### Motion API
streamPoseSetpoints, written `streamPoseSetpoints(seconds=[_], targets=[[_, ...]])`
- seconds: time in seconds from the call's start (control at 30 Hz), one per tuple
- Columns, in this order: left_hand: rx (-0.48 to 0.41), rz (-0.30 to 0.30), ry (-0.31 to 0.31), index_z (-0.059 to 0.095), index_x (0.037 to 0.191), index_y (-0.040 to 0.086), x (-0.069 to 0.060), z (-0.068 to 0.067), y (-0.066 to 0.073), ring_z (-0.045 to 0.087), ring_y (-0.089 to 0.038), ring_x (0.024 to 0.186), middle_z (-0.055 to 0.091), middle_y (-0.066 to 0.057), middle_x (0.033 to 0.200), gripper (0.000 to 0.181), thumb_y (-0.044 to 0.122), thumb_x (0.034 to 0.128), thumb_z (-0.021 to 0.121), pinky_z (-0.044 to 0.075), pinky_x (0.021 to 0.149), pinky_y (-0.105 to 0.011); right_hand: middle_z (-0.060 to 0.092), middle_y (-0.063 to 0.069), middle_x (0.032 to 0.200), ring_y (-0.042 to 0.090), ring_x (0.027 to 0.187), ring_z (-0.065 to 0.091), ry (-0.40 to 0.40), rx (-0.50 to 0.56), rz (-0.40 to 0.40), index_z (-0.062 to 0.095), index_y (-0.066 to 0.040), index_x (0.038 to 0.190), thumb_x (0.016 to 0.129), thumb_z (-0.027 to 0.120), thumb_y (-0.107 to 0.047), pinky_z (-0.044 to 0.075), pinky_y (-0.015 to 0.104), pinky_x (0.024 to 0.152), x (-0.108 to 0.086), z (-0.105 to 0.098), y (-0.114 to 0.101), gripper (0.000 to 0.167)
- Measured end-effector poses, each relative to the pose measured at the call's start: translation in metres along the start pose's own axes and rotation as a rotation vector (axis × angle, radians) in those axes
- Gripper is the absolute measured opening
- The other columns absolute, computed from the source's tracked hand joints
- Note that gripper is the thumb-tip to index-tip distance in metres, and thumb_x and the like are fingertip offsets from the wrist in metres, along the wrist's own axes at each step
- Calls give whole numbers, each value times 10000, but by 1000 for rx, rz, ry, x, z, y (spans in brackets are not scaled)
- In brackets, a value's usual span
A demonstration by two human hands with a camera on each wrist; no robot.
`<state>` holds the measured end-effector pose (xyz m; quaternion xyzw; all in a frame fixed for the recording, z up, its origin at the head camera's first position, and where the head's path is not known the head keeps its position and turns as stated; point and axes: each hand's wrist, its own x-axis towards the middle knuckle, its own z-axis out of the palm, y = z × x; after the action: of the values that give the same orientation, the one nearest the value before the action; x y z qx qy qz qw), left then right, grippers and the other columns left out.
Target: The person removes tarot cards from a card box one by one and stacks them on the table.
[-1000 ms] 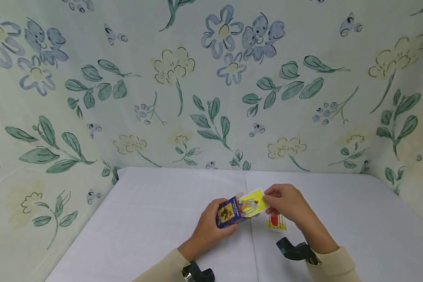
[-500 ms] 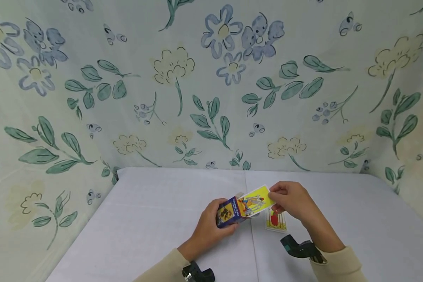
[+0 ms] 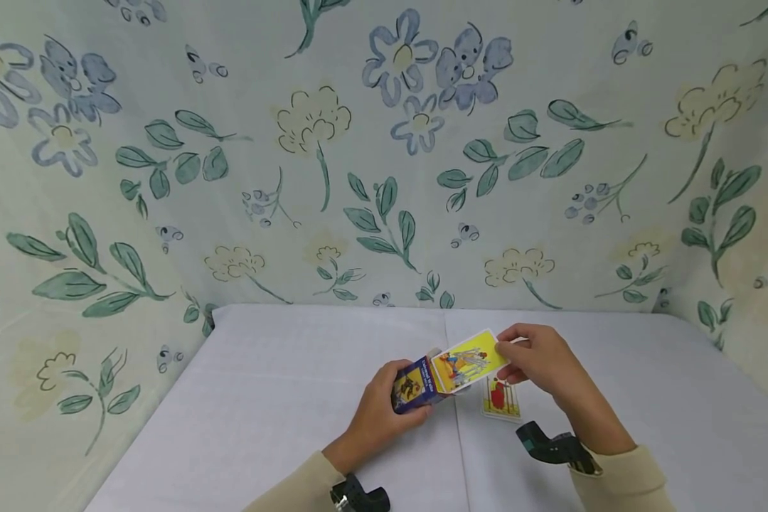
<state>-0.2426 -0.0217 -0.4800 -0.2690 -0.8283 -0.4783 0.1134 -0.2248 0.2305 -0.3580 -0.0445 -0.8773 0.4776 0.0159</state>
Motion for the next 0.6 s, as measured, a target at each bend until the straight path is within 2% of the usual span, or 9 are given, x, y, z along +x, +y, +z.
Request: streamPoseSetpoints(seconds=[0.27, 0.6], targets=[[4, -9, -4, 441, 1336, 176, 0, 0, 2, 518, -96, 1032, 530, 29, 1211, 663, 365, 795, 776, 492, 859, -273, 697, 155, 897, 226, 615, 667, 19, 25, 17, 554, 52, 1168, 938, 553, -150, 563, 326, 620, -1, -7, -1, 306], [16, -15, 0, 441, 1336, 170, 1, 1, 1, 518, -95, 1032, 531, 32, 1208, 669, 370, 794, 777, 494, 860, -272, 678, 198, 952, 249, 660, 694, -11, 58, 49, 514, 61, 1200, 964, 524, -133, 566, 330, 632, 0, -15, -1, 306]])
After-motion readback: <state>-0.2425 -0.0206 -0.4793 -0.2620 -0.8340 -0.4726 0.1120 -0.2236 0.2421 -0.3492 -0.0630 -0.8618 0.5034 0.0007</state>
